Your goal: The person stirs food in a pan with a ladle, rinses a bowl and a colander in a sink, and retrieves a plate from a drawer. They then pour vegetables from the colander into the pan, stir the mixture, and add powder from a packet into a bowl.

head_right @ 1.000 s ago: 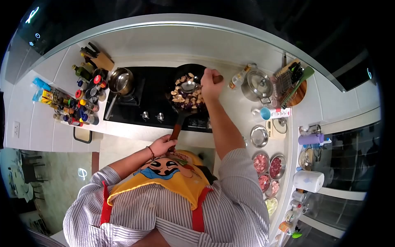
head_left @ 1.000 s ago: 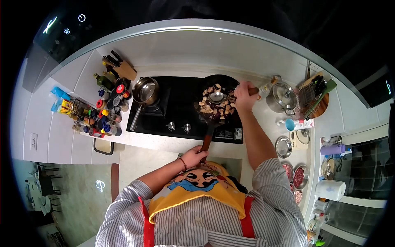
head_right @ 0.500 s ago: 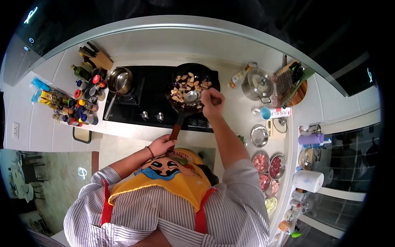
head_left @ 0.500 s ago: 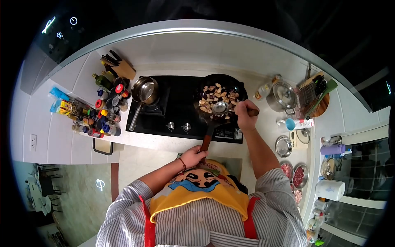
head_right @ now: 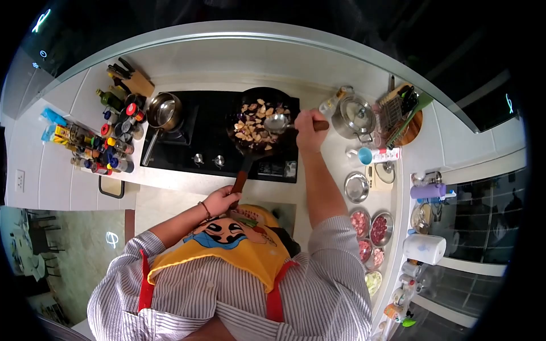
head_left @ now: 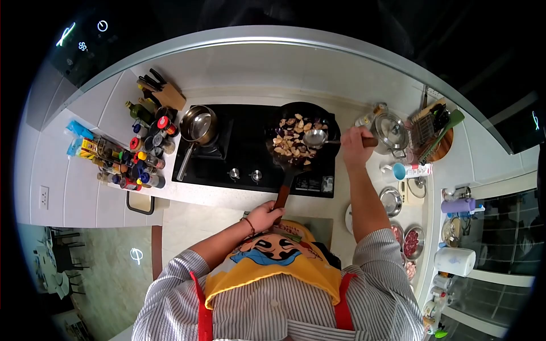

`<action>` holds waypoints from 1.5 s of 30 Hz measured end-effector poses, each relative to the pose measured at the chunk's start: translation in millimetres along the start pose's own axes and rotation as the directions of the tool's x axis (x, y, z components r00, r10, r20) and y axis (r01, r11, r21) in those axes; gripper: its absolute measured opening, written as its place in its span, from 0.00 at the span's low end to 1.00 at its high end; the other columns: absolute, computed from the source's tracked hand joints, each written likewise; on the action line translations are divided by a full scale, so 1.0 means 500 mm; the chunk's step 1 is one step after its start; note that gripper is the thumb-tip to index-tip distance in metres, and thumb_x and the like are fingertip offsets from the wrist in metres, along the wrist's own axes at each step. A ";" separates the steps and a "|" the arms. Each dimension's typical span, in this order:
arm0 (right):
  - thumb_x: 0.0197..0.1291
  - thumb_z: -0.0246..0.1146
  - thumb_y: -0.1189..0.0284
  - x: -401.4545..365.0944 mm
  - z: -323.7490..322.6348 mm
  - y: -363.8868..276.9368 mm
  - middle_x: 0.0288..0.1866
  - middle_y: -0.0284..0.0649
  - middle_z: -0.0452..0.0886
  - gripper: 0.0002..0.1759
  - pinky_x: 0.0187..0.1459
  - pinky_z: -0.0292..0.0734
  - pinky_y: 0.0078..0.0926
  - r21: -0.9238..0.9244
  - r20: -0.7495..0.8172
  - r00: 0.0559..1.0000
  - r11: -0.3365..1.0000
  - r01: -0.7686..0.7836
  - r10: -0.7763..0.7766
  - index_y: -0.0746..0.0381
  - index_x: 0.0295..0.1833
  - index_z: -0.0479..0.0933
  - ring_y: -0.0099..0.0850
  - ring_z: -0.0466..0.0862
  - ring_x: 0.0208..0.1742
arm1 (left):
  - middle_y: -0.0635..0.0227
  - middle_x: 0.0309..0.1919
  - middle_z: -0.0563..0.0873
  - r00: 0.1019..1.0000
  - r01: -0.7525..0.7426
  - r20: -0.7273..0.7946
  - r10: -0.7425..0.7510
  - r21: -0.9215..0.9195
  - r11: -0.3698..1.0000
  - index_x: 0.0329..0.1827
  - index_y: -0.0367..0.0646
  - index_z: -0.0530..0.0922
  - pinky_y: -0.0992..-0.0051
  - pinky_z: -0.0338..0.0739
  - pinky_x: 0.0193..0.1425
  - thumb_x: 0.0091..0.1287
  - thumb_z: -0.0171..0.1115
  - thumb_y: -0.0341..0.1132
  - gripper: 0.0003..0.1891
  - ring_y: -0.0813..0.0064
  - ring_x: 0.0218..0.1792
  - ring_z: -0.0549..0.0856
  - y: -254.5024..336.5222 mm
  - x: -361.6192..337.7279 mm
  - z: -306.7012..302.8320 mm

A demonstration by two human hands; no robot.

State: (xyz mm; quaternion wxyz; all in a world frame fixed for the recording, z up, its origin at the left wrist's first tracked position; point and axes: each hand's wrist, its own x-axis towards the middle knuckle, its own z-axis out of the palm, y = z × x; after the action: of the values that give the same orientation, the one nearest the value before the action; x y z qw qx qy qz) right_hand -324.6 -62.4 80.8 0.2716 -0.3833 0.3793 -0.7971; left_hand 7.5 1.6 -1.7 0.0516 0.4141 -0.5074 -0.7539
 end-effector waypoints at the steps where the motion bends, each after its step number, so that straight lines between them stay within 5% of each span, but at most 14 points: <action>1: 0.73 0.62 0.74 0.011 0.000 0.001 0.22 0.30 0.73 0.17 0.27 0.64 0.22 0.091 -0.020 1.000 0.996 0.008 -0.006 0.63 0.28 0.71 0.20 0.70 0.24 | 0.72 0.33 0.80 1.000 0.015 -0.012 -0.015 0.025 1.000 0.57 0.38 0.78 0.72 0.85 0.45 0.79 0.60 0.41 0.15 0.79 0.33 0.82 0.001 -0.001 0.001; 9: 0.72 0.61 0.77 0.057 -0.001 0.059 0.22 0.30 0.67 0.17 0.24 0.64 0.26 -0.144 -0.088 0.996 0.989 -0.021 0.009 0.60 0.28 0.67 0.21 0.66 0.21 | 0.71 0.32 0.83 0.997 0.072 -0.043 -0.068 0.084 0.994 0.59 0.40 0.78 0.75 0.83 0.42 0.79 0.59 0.44 0.17 0.79 0.34 0.85 0.019 -0.016 0.008; 13: 0.72 0.61 0.76 0.080 -0.001 0.059 0.22 0.31 0.70 0.15 0.24 0.65 0.25 0.054 -0.049 0.997 0.996 0.070 -0.067 0.61 0.29 0.70 0.22 0.68 0.21 | 0.70 0.32 0.85 0.997 0.075 -0.034 -0.073 0.095 0.993 0.60 0.41 0.78 0.76 0.82 0.39 0.79 0.59 0.45 0.18 0.77 0.34 0.86 0.025 -0.014 0.006; 15: 0.72 0.62 0.76 0.083 0.000 0.097 0.23 0.33 0.72 0.14 0.25 0.66 0.25 -0.155 -0.046 0.992 0.982 0.108 -0.116 0.63 0.30 0.72 0.23 0.70 0.22 | 0.70 0.33 0.85 0.997 0.080 -0.033 -0.077 0.103 0.992 0.60 0.41 0.78 0.76 0.82 0.38 0.79 0.59 0.46 0.18 0.77 0.34 0.86 0.029 -0.023 0.008; 18: 0.73 0.63 0.76 0.082 -0.005 0.143 0.23 0.33 0.73 0.15 0.25 0.66 0.25 -0.202 -0.038 0.998 0.978 0.051 -0.059 0.64 0.30 0.72 0.22 0.70 0.23 | 0.67 0.31 0.86 0.996 0.077 -0.060 -0.069 0.138 0.988 0.53 0.39 0.78 0.75 0.82 0.35 0.79 0.60 0.47 0.17 0.76 0.33 0.89 0.043 -0.028 0.009; 21: 0.73 0.63 0.75 0.083 0.017 0.127 0.23 0.33 0.73 0.15 0.25 0.66 0.26 0.021 -0.018 0.993 0.992 0.121 -0.121 0.64 0.30 0.72 0.22 0.69 0.23 | 0.66 0.32 0.87 0.998 0.032 -0.054 -0.025 0.130 0.991 0.53 0.39 0.78 0.75 0.83 0.35 0.79 0.60 0.47 0.18 0.76 0.33 0.90 0.032 -0.022 0.008; 25: 0.73 0.64 0.75 0.056 0.034 0.190 0.22 0.32 0.70 0.14 0.25 0.65 0.28 -0.068 -0.007 0.999 0.997 0.046 -0.046 0.63 0.31 0.72 0.22 0.67 0.22 | 0.68 0.32 0.86 0.997 0.071 -0.049 -0.065 0.129 0.989 0.55 0.39 0.78 0.75 0.83 0.38 0.79 0.60 0.47 0.18 0.77 0.34 0.88 0.035 -0.027 0.006; 29: 0.70 0.67 0.71 0.070 0.068 0.115 0.20 0.30 0.72 0.20 0.26 0.64 0.24 0.037 -0.043 0.999 0.999 -0.002 0.004 0.60 0.24 0.70 0.20 0.70 0.22 | 0.67 0.32 0.87 0.998 0.021 -0.060 -0.013 0.134 0.991 0.54 0.39 0.78 0.75 0.83 0.36 0.79 0.60 0.48 0.19 0.76 0.34 0.90 0.019 -0.017 0.004; 32: 0.74 0.60 0.75 0.069 0.102 0.113 0.20 0.30 0.67 0.15 0.24 0.63 0.27 0.144 -0.035 0.998 0.988 0.052 -0.047 0.60 0.30 0.70 0.22 0.65 0.20 | 0.67 0.33 0.87 0.998 0.045 -0.044 -0.040 0.128 0.991 0.54 0.38 0.78 0.75 0.83 0.37 0.79 0.60 0.48 0.19 0.76 0.34 0.90 0.029 -0.019 0.004; 43: 0.74 0.59 0.77 0.034 0.101 0.130 0.20 0.28 0.64 0.15 0.24 0.61 0.26 0.109 -0.003 0.998 0.992 -0.066 0.067 0.58 0.31 0.68 0.21 0.64 0.20 | 0.67 0.33 0.86 0.995 0.073 -0.085 -0.057 0.199 0.977 0.57 0.39 0.78 0.75 0.82 0.39 0.79 0.59 0.45 0.17 0.76 0.33 0.87 0.046 -0.021 0.011; 45: 0.74 0.59 0.78 0.033 0.084 0.141 0.21 0.28 0.64 0.13 0.24 0.61 0.27 0.068 0.094 0.996 0.998 -0.001 -0.005 0.58 0.32 0.70 0.21 0.64 0.20 | 0.67 0.33 0.86 0.995 0.056 -0.089 -0.035 0.236 0.970 0.57 0.39 0.78 0.74 0.82 0.39 0.79 0.59 0.45 0.17 0.76 0.33 0.87 0.041 -0.024 0.014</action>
State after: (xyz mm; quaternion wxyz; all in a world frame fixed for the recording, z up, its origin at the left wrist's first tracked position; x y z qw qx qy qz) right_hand -289.7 -131.1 47.6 0.3013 -0.4113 0.3382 -0.7910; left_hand 3.7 2.6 22.6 0.0054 0.4600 -0.5820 -0.6706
